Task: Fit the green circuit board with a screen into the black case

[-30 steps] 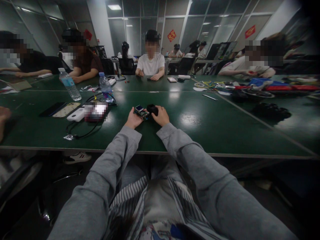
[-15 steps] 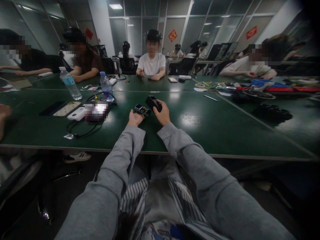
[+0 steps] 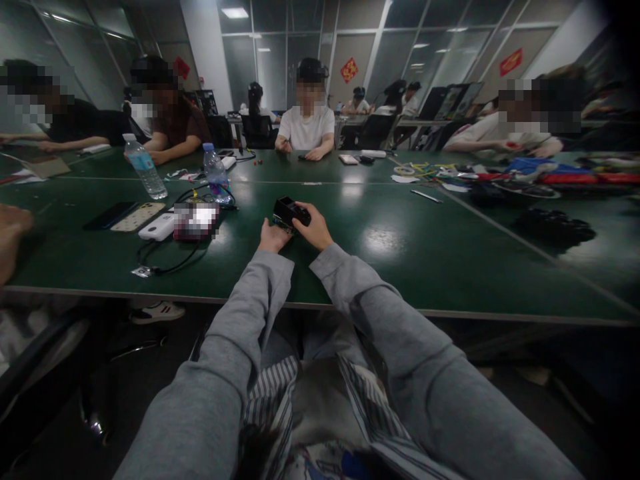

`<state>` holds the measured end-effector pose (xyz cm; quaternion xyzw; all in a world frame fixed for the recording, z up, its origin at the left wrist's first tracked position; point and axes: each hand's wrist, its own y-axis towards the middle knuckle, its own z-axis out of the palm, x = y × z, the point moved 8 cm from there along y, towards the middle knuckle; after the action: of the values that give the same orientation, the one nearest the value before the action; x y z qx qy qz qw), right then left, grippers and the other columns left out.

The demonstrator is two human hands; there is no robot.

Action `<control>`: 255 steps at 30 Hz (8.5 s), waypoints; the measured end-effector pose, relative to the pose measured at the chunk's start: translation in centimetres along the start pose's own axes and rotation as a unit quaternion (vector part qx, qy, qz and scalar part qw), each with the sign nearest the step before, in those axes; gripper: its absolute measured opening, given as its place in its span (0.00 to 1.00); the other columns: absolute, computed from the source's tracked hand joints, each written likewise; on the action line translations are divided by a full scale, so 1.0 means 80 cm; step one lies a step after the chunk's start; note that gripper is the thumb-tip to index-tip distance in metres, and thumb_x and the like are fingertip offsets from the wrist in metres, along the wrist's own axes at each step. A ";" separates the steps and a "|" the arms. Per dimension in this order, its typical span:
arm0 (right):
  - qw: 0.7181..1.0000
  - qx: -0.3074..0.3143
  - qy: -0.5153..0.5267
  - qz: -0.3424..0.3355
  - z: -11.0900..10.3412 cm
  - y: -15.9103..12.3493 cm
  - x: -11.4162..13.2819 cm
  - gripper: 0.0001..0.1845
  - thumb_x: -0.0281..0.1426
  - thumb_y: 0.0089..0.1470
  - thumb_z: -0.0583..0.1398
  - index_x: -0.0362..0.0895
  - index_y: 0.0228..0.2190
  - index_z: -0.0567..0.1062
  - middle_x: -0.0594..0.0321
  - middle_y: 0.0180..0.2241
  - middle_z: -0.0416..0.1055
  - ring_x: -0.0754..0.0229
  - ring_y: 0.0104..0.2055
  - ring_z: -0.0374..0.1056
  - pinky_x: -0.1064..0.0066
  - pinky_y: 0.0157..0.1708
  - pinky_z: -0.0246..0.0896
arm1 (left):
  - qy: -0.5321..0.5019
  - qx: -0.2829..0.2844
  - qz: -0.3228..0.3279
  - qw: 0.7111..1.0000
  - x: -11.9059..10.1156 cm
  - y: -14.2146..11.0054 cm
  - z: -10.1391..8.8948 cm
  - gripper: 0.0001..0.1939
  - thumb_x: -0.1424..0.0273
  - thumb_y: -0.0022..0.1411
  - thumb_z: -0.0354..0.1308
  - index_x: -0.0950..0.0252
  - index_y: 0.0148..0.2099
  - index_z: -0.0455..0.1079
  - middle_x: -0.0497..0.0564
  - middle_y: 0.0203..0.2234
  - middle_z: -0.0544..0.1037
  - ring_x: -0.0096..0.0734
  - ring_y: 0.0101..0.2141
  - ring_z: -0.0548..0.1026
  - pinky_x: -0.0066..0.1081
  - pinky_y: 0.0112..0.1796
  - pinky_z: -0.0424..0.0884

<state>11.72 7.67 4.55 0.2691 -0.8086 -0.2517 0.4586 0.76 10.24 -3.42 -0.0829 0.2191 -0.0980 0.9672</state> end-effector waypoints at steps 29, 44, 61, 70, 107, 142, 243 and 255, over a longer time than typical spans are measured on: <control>0.990 0.121 -0.011 -0.070 0.043 -0.011 -0.043 0.38 0.31 0.46 0.61 0.46 0.59 0.59 0.49 0.57 0.62 0.45 0.59 0.59 0.47 0.60 0.52 | 0.023 -0.006 0.026 0.999 -0.004 -0.005 0.010 0.30 0.52 0.68 0.42 0.69 0.56 0.69 0.58 0.34 0.80 0.39 0.39 0.78 0.38 0.47 0.71; 0.973 0.065 0.151 0.162 0.039 -0.009 -0.079 0.35 0.47 0.48 0.62 0.46 0.54 0.61 0.55 0.45 0.70 0.52 0.46 0.69 0.52 0.50 0.65 | 0.115 -0.014 0.019 0.993 -0.003 0.003 0.004 0.17 0.66 0.62 0.58 0.68 0.51 0.71 0.52 0.28 0.79 0.33 0.31 0.78 0.32 0.40 0.73; 0.916 0.062 0.286 0.275 0.033 -0.013 -0.080 0.23 0.39 0.47 0.64 0.44 0.44 0.69 0.57 0.42 0.75 0.55 0.45 0.73 0.56 0.48 0.69 | 0.139 0.082 0.014 0.987 -0.003 -0.014 0.027 0.16 0.69 0.63 0.54 0.69 0.50 0.73 0.56 0.39 0.81 0.36 0.41 0.78 0.33 0.44 0.72; 0.873 0.042 0.371 0.315 0.033 -0.017 -0.079 0.21 0.34 0.41 0.68 0.46 0.39 0.71 0.64 0.35 0.76 0.59 0.38 0.73 0.61 0.47 0.69 | 0.157 0.117 0.015 0.981 0.000 -0.011 0.029 0.13 0.69 0.61 0.55 0.68 0.46 0.75 0.54 0.40 0.82 0.34 0.40 0.79 0.33 0.44 0.73; 0.984 0.016 0.090 0.152 0.027 -0.008 -0.076 0.19 0.46 0.54 0.59 0.47 0.42 0.71 0.57 0.42 0.73 0.52 0.47 0.68 0.52 0.53 0.60 | 0.131 0.088 -0.002 0.987 0.007 -0.005 0.024 0.14 0.64 0.62 0.57 0.69 0.44 0.74 0.55 0.35 0.81 0.35 0.37 0.79 0.35 0.43 0.73; 0.981 -0.131 -0.060 0.126 -0.049 -0.004 -0.064 0.31 0.41 0.54 0.58 0.43 0.56 0.62 0.47 0.54 0.65 0.45 0.57 0.61 0.50 0.58 0.54 | 0.022 0.044 -0.008 0.999 0.000 0.001 0.007 0.30 0.47 0.63 0.47 0.70 0.47 0.71 0.61 0.33 0.79 0.44 0.39 0.78 0.43 0.43 0.73; 0.880 0.032 0.365 0.301 0.031 -0.016 -0.073 0.25 0.37 0.37 0.69 0.46 0.37 0.68 0.63 0.35 0.73 0.57 0.39 0.72 0.58 0.45 0.69 | 0.145 0.098 0.005 0.985 0.002 -0.027 0.038 0.20 0.57 0.63 0.55 0.69 0.45 0.75 0.58 0.40 0.81 0.40 0.43 0.78 0.38 0.46 0.73; 0.888 -0.008 0.365 0.278 0.022 -0.012 -0.075 0.28 0.41 0.29 0.71 0.47 0.31 0.66 0.69 0.28 0.70 0.62 0.30 0.68 0.66 0.34 0.67 | 0.163 0.124 -0.002 0.979 0.008 -0.015 0.037 0.21 0.55 0.64 0.55 0.68 0.46 0.75 0.57 0.40 0.81 0.36 0.41 0.78 0.35 0.44 0.73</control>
<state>13.01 11.25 -0.49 0.1022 -0.6235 -0.0046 0.7751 2.43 9.26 -0.75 0.0539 0.3601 -0.1380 0.9211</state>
